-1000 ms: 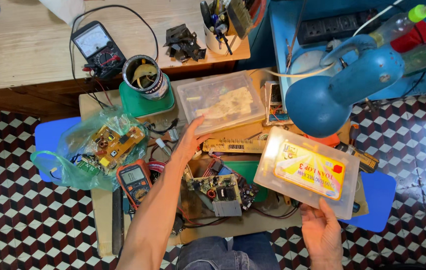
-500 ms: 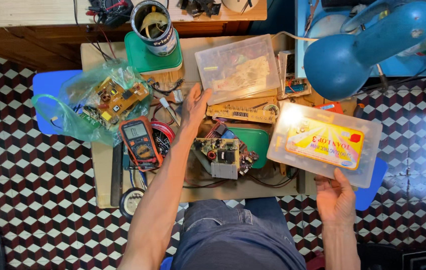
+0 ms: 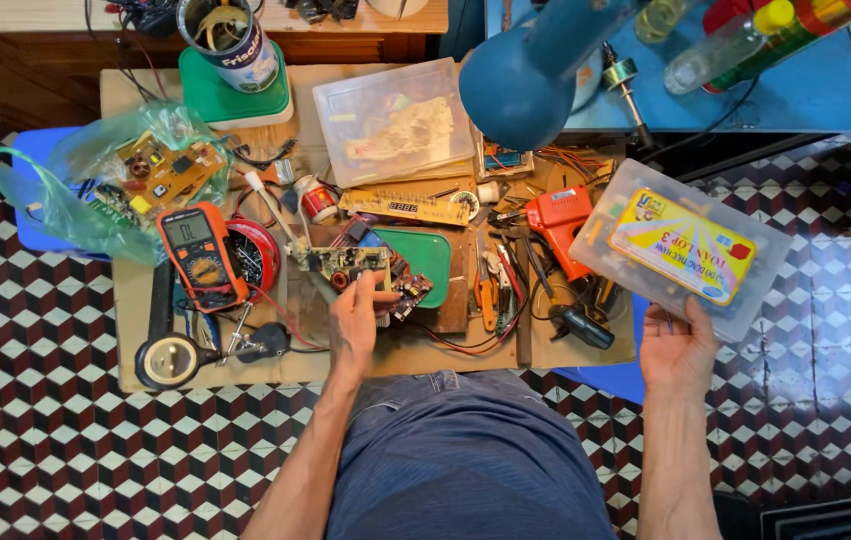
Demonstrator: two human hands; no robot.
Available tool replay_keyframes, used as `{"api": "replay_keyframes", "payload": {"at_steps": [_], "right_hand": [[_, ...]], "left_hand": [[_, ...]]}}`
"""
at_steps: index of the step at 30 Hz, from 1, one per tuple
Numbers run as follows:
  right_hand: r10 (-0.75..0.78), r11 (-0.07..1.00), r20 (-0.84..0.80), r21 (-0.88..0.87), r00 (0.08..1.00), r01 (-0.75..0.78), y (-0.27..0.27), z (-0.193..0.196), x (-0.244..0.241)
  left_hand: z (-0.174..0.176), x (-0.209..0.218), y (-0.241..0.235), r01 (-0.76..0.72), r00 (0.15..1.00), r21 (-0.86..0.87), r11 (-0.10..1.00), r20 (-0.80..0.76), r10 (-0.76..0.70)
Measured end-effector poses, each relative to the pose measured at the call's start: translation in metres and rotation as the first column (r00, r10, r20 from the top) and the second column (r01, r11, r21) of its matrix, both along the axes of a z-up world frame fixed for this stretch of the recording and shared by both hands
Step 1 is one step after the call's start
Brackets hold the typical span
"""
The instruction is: The person works at a cluttered electronics workbench, handling a small component and a circuit board. They open a plastic parts box, retrieve a small component, and use a screwdriver to adjust a heatsink on the circuit board. The person also uses a multimeter probe on the board and moves a desk lamp to improve lighting.
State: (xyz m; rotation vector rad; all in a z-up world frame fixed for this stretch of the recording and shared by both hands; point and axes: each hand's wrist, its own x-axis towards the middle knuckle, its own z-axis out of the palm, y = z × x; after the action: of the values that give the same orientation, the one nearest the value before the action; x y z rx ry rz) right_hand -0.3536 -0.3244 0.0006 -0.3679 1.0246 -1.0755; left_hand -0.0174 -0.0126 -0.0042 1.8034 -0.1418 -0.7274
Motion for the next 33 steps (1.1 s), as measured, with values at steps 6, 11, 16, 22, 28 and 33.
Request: {"api": "replay_keyframes", "payload": {"at_steps": [6,11,16,22,28,33], "right_hand": [[0.239,0.962,0.084,0.119,0.967,-0.248,0.01,-0.025,0.037],[0.479,0.867,0.065,0.121,0.875,-0.483,0.037,-0.041,0.082],[0.551,0.81,0.076,0.191,0.831,-0.555,0.047,-0.032,0.111],[0.585,0.799,-0.01,0.178,0.811,-0.574,0.049,-0.021,0.106],[0.541,0.834,-0.072,0.172,0.838,-0.524,0.059,-0.021,0.094],[0.501,0.858,-0.086,0.18,0.861,-0.481,0.074,-0.02,0.095]], "left_hand": [[-0.028,-0.057,0.007,0.164,0.977,0.216,0.962,0.102,-0.189],[-0.075,-0.064,0.027,-0.346,0.922,0.245,0.906,-0.089,0.377],[-0.108,-0.031,0.061,-0.612,0.622,0.214,0.761,-0.464,0.631],[-0.128,-0.003,0.049,-0.512,0.803,0.01,0.859,-0.35,0.483],[-0.106,0.011,0.039,-0.407,0.835,-0.124,0.905,-0.454,0.313],[-0.096,0.031,0.035,-0.306,0.87,-0.037,0.951,-0.416,0.264]]}}
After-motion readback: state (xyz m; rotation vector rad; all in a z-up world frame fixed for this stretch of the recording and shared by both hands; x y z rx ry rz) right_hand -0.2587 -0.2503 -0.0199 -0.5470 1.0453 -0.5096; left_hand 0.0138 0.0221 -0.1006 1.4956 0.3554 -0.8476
